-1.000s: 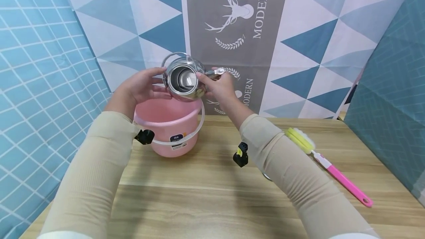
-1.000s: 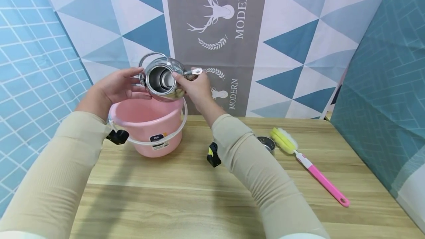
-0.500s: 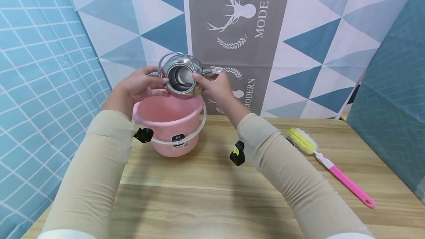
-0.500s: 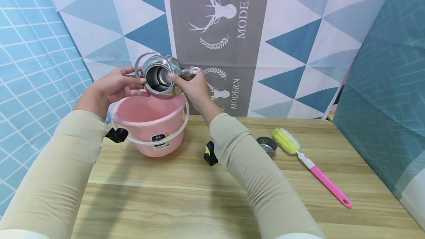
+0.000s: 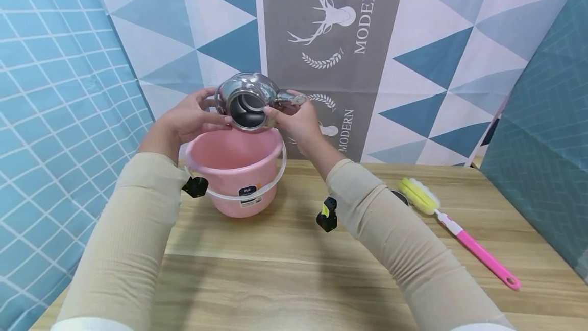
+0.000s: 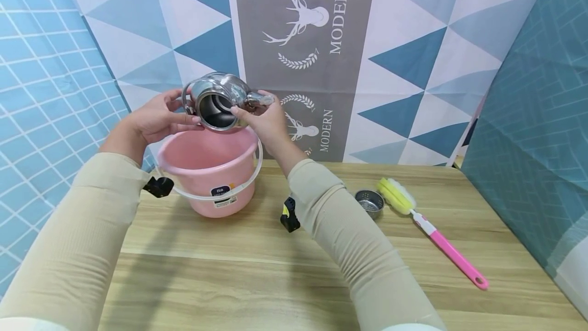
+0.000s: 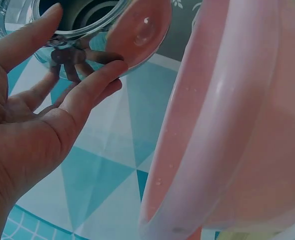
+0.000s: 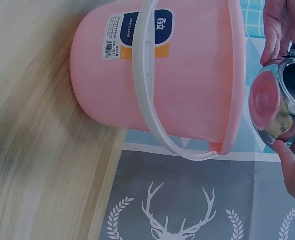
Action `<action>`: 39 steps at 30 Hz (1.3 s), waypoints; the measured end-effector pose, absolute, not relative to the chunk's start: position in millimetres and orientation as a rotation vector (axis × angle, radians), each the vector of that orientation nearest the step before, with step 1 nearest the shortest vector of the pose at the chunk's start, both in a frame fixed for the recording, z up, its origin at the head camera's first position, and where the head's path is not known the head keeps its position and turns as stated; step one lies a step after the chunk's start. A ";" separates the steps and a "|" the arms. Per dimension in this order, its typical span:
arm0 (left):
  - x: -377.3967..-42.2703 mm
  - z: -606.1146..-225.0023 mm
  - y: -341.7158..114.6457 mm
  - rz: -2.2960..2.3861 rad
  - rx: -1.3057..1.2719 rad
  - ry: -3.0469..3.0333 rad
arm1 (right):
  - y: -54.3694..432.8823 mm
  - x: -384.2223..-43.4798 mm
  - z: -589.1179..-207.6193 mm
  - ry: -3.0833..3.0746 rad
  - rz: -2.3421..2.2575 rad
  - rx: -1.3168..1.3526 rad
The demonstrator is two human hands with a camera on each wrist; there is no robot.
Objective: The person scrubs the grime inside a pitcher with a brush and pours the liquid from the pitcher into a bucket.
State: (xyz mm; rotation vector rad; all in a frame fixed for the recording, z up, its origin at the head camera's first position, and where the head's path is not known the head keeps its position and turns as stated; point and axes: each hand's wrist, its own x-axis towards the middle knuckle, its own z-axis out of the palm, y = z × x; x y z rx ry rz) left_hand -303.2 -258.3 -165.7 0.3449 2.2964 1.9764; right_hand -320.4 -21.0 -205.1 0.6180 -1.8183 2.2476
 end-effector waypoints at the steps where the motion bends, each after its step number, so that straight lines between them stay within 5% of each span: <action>1: -303.3 -165.5 -259.1 1.946 0.351 2.316 | -20.9 -320.2 -205.8 -1.818 2.232 0.630; 39: -309.2 -173.4 -266.2 1.753 0.479 2.567 | -25.9 -313.2 -210.5 -2.011 1.795 0.657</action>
